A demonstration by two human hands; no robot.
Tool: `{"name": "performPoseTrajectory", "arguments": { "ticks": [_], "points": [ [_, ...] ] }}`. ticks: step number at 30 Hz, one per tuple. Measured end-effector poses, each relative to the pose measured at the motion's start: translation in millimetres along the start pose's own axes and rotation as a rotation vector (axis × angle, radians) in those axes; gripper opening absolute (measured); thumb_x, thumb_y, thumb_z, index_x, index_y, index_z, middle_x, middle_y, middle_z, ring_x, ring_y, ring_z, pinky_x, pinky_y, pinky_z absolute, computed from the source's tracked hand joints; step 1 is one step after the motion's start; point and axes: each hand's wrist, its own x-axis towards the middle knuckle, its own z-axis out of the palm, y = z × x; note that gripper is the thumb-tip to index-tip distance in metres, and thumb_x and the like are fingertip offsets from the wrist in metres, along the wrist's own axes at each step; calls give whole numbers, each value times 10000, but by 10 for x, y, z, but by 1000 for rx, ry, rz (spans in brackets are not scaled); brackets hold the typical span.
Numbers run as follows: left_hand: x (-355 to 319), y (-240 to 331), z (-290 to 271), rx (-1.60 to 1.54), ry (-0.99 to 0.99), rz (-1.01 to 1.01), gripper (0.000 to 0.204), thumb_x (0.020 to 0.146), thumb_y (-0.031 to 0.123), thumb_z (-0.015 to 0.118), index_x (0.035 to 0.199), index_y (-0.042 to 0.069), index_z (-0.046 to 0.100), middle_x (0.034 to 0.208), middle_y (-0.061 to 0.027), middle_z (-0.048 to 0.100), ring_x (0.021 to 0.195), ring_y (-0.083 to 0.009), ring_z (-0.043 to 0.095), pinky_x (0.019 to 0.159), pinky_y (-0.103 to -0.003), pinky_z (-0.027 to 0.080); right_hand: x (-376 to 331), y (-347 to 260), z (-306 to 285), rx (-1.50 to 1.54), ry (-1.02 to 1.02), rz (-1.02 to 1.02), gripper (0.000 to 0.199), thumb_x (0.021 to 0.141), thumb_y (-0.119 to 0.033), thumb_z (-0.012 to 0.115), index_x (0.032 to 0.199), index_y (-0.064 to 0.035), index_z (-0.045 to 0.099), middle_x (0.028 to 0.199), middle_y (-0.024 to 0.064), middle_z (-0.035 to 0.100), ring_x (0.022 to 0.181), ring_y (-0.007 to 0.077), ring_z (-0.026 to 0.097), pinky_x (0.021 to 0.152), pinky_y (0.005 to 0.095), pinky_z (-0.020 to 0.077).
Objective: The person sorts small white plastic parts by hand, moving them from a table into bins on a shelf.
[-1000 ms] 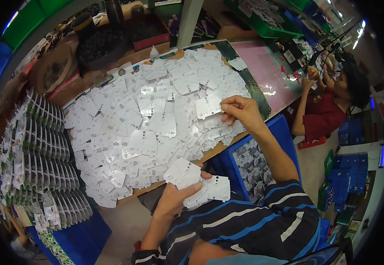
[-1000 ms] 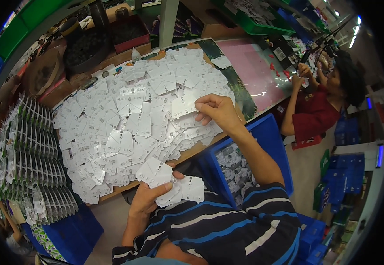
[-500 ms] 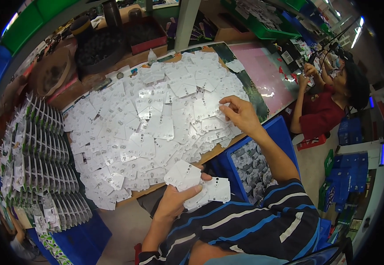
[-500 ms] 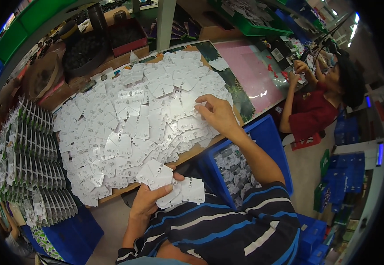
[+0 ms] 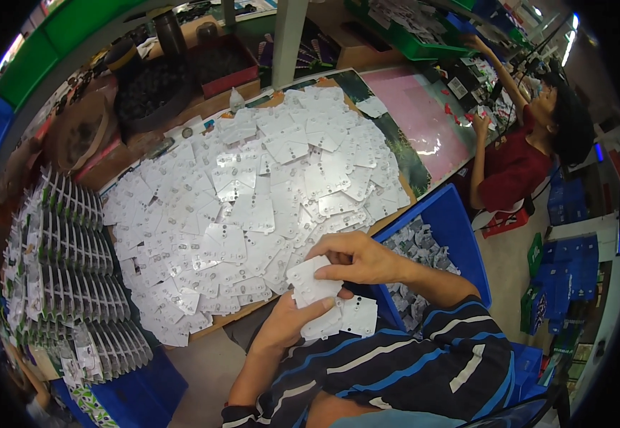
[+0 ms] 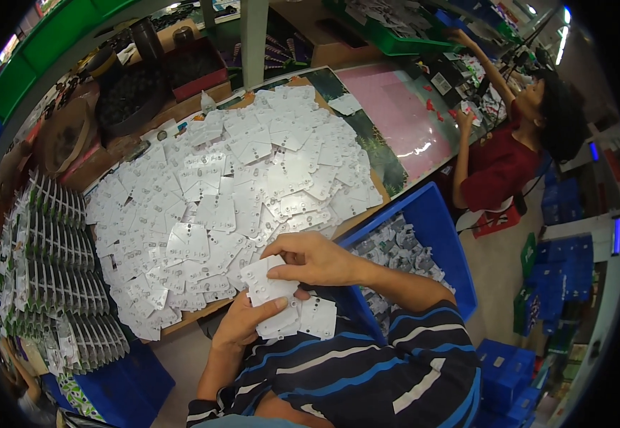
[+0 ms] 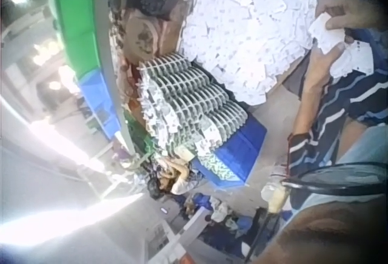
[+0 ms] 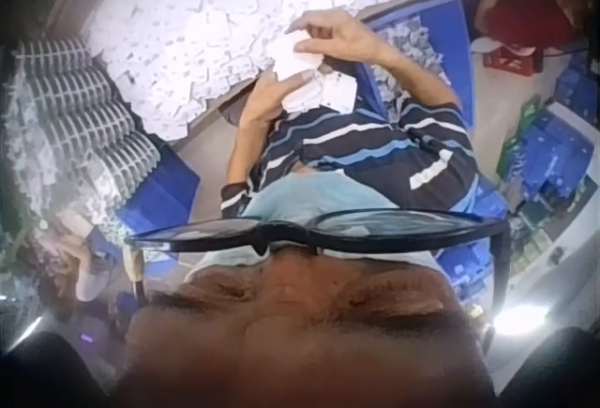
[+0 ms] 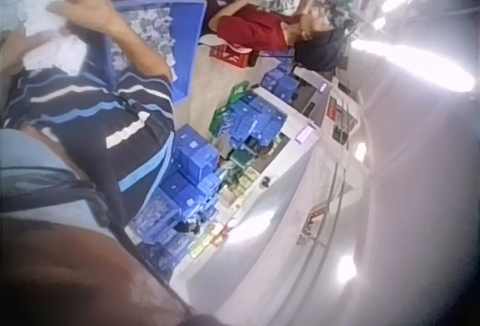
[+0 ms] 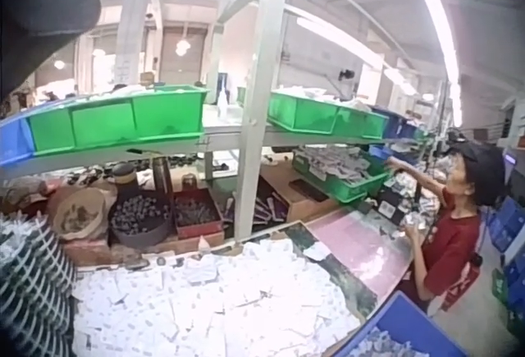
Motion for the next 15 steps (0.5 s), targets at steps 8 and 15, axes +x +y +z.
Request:
{"name": "performPoseTrajectory", "arguments": {
  "ticks": [8, 15],
  "points": [
    [-12, 29, 23, -47, 13, 37, 435, 906, 68, 618, 1311, -20, 487, 1140, -169, 662, 1057, -232, 638, 892, -339, 538, 119, -57, -255, 268, 193, 62, 270, 899, -132, 676, 1102, 36, 613, 878, 52, 644, 718, 80, 597, 584, 215, 487],
    [-46, 48, -18, -68, 29, 89, 441, 900, 78, 617, 1313, -26, 503, 1146, -171, 661, 1063, -236, 634, 910, -348, 523, 359, 77, -664, 416, 533, -84, 459, 896, -52, 617, 1311, 34, 440, 770, 45, 577, 693, 183, 689, 557, 235, 545]
  ]
}}
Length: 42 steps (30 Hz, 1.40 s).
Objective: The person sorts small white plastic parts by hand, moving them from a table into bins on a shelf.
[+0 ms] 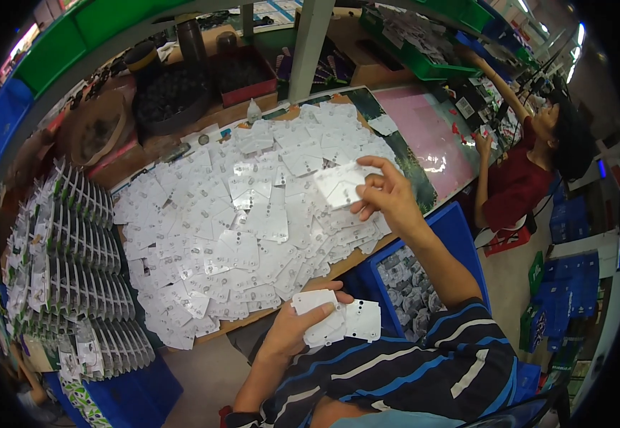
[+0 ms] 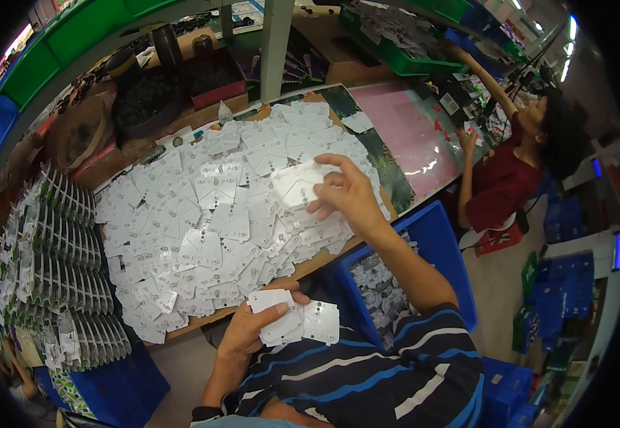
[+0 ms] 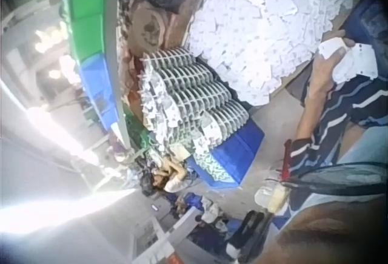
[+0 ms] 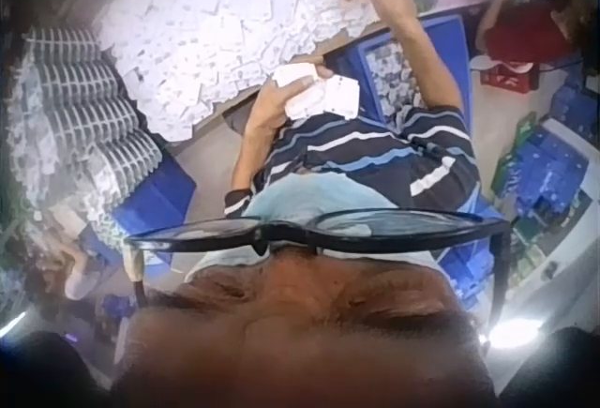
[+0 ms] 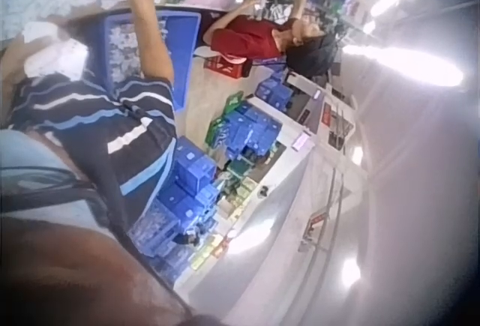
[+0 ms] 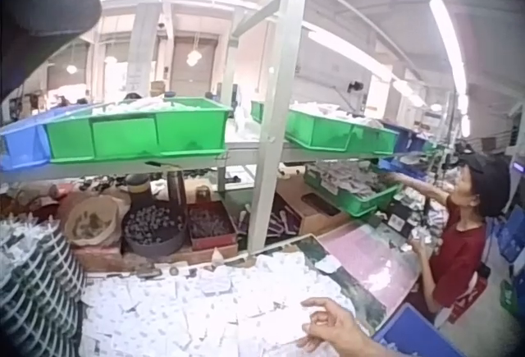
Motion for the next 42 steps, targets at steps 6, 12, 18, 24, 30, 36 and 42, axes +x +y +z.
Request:
{"name": "performPoseTrajectory", "arguments": {
  "ticks": [6, 12, 18, 24, 30, 36, 42],
  "points": [
    [-24, 10, -20, 2, 4, -14, 455, 894, 79, 616, 1320, -28, 497, 1149, -170, 660, 1059, -237, 632, 911, -349, 520, 209, 133, 39, 107, 173, -32, 351, 927, -85, 613, 1239, 60, 547, 936, 112, 669, 824, 193, 705, 639, 228, 558],
    [-39, 34, -28, -18, -26, -9, 510, 872, 78, 619, 1348, -28, 467, 1201, -187, 630, 1114, -262, 608, 964, -367, 490, 272, 335, 43, 38, 140, -62, 375, 945, -121, 601, 1264, 70, 552, 1020, 170, 691, 875, 207, 706, 660, 246, 569],
    [-86, 54, -54, -110, -111, 26, 647, 787, 25, 600, 1402, -28, 404, 1301, -215, 558, 1215, -298, 550, 1036, -398, 445, 270, 296, 23, -263, 75, -1, 390, 937, -135, 594, 1266, 71, 556, 964, 136, 705, 711, 111, 645, 521, 207, 487],
    [-87, 44, -40, -156, -60, 154, 643, 817, 0, 589, 1420, -32, 366, 1346, -225, 518, 1264, -315, 504, 1071, -419, 412, 233, 232, -25, -299, -15, 29, 432, 909, -159, 592, 1273, 68, 544, 955, 103, 708, 669, 98, 599, 564, 220, 477],
    [-63, 77, -33, -313, 175, 395, 673, 865, -25, 573, 1457, -44, 253, 1436, -253, 407, 1315, -347, 442, 1100, -459, 385, -291, -15, 179, -288, -340, 138, 395, 954, -158, 593, 1313, -6, 534, 913, 39, 642, 683, 65, 556, 572, 203, 460],
    [-41, 94, -11, -320, 212, 448, 686, 870, -19, 575, 1463, -46, 232, 1454, -239, 389, 1317, -326, 434, 1113, -449, 367, -558, 101, 438, -223, -340, 35, 356, 906, -143, 667, 1230, -30, 574, 780, -33, 504, 689, 50, 463, 602, 215, 385],
    [-61, 94, -11, -376, 181, 455, 689, 885, -35, 539, 1477, -33, 189, 1472, -236, 357, 1336, -353, 409, 1097, -534, 379, -467, 53, 358, -241, -249, 33, 313, 894, -100, 652, 1195, -37, 594, 741, -74, 486, 668, 14, 435, 578, 197, 351]
  ]
}}
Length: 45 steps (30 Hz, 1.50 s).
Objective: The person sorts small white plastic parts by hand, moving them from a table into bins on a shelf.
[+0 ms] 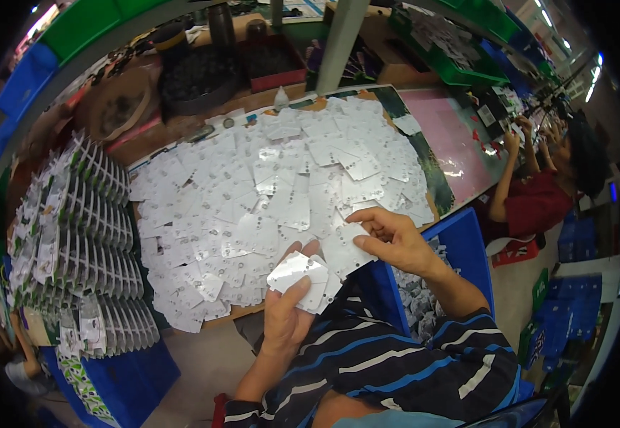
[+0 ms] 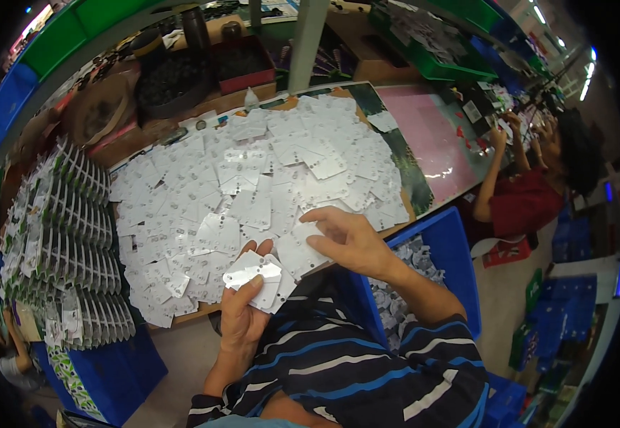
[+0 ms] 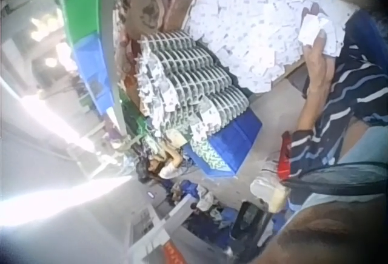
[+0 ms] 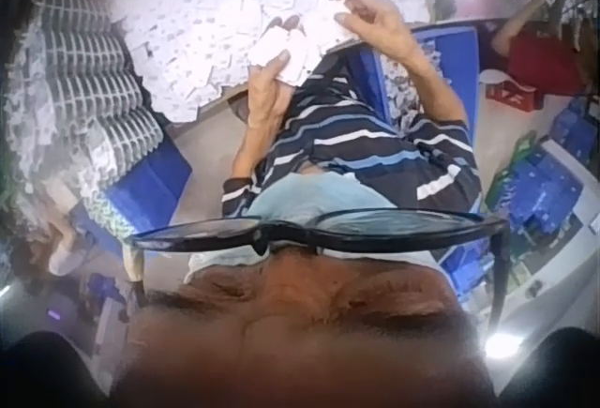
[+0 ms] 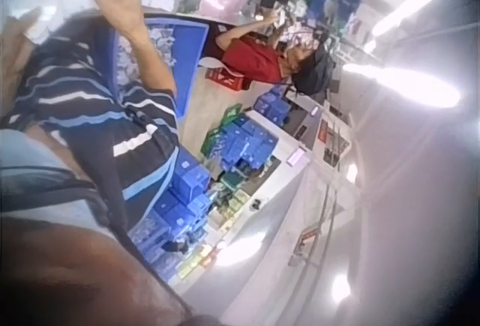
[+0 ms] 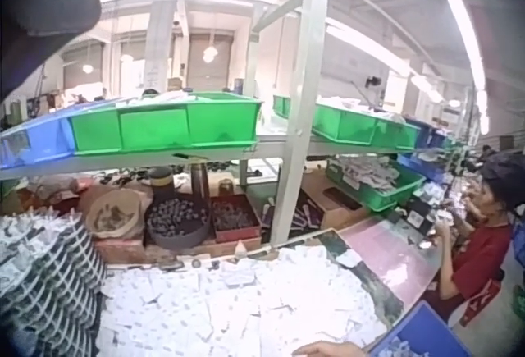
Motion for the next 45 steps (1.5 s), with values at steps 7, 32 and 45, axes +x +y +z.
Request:
{"name": "performPoseTrajectory", "arguments": {
  "ticks": [7, 32, 45],
  "points": [
    [-68, 82, -37, -54, -45, -4, 669, 888, -44, 519, 1471, -16, 193, 1465, -247, 335, 1339, -437, 384, 1063, -647, 369, 530, -240, -152, 17, 83, -90, 283, 885, -99, 662, 1140, 0, 588, 737, -66, 543, 656, 5, 463, 575, 182, 355],
    [-152, 180, -194, -61, -206, -202, 641, 788, -2, 514, 1401, -61, 334, 1445, -272, 374, 1352, -451, 373, 1067, -621, 376, 1500, -195, 303, 347, 33, 8, 418, 925, -87, 625, 1297, 77, 532, 1123, 146, 669, 1067, 211, 649, 877, 279, 513],
    [-227, 249, -288, -62, -245, -189, 645, 779, -47, 466, 1404, -86, 313, 1453, -251, 373, 1357, -397, 392, 1092, -566, 375, 1582, -416, 842, 669, 67, 14, 559, 906, 14, 594, 1319, 254, 303, 1291, 328, 479, 1187, 339, 562, 1061, 361, 458]
  ]
}}
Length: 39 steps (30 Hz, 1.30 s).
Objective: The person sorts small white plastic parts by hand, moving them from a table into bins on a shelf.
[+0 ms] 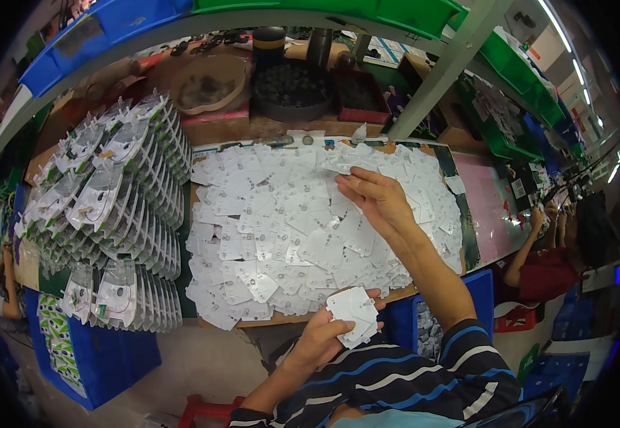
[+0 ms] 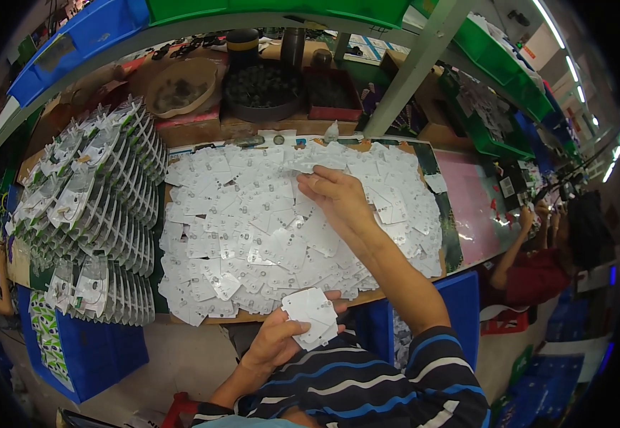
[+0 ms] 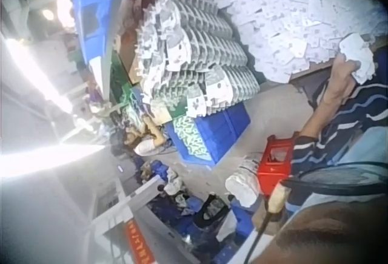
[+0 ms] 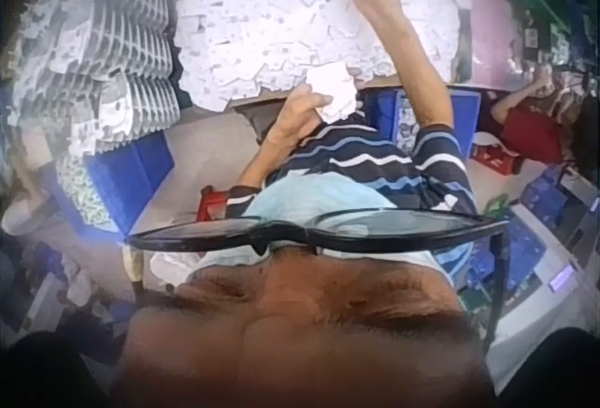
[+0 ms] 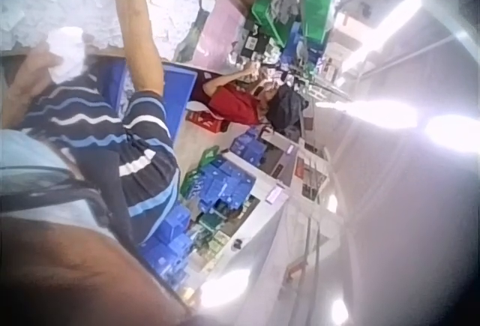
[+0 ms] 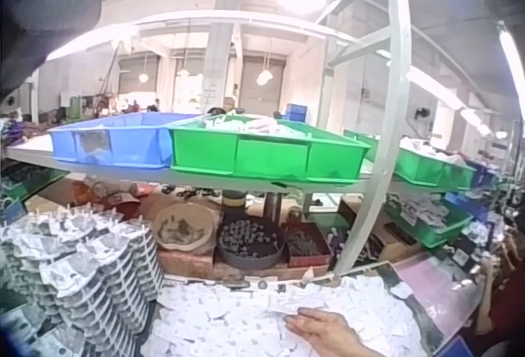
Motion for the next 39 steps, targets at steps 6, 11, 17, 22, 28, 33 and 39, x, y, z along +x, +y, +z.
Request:
{"name": "performPoseTrajectory", "arguments": {
  "ticks": [6, 11, 17, 22, 28, 33, 39],
  "points": [
    [-62, 21, -49, -17, -55, 12, 701, 736, -61, 454, 1417, -87, 290, 1467, -253, 358, 1374, -402, 365, 1109, -564, 352, 7, 194, 177, 52, 30, -51, 557, 905, 32, 576, 1332, 242, 288, 1281, 327, 491, 1200, 349, 549, 1073, 375, 448],
    [-131, 92, -72, -5, -83, 22, 730, 724, -80, 451, 1430, -85, 268, 1471, -253, 354, 1382, -403, 352, 1113, -569, 342, -25, 223, 361, 17, -148, 81, 503, 925, -20, 577, 1349, 161, 375, 1284, 275, 545, 1124, 295, 610, 969, 333, 517],
    [-227, 119, -85, 40, 14, 33, 628, 848, -49, 488, 1432, -81, 260, 1427, -258, 399, 1343, -393, 406, 1096, -573, 365, -326, 1, 246, -515, -338, 77, 336, 955, -163, 593, 1234, 25, 599, 1057, 126, 686, 895, 150, 655, 719, 245, 529],
    [-157, 187, -36, 101, 179, 124, 547, 913, -2, 501, 1420, -50, 302, 1310, -252, 502, 1209, -376, 545, 1000, -553, 481, -857, -159, 102, -1164, -642, -171, 380, 919, -260, 662, 1202, -9, 622, 929, 78, 667, 756, 109, 609, 637, 255, 489],
    [-14, 199, 39, 187, 157, 75, 494, 926, 10, 515, 1386, -50, 343, 1316, -267, 498, 1155, -377, 586, 979, -499, 508, -1001, -217, -40, -1051, -503, 6, 404, 849, -172, 745, 1210, -37, 622, 855, 25, 614, 703, 67, 551, 602, 229, 450],
    [68, 161, 124, 190, 188, 113, 478, 922, 15, 537, 1361, -63, 364, 1315, -283, 507, 1174, -388, 576, 1007, -447, 488, -542, -384, -270, -931, -154, -292, 428, 814, -84, 737, 1214, -35, 593, 901, 1, 600, 758, 59, 559, 641, 223, 452],
    [91, 28, 62, 168, 195, -25, 400, 925, 24, 545, 1296, -53, 417, 1276, -274, 537, 1194, -392, 564, 1032, -454, 464, 197, -305, -360, -1262, -110, -1054, 245, 758, 39, 663, 984, -26, 593, 910, 78, 608, 767, 223, 601, 664, 326, 495]
  ]
}}
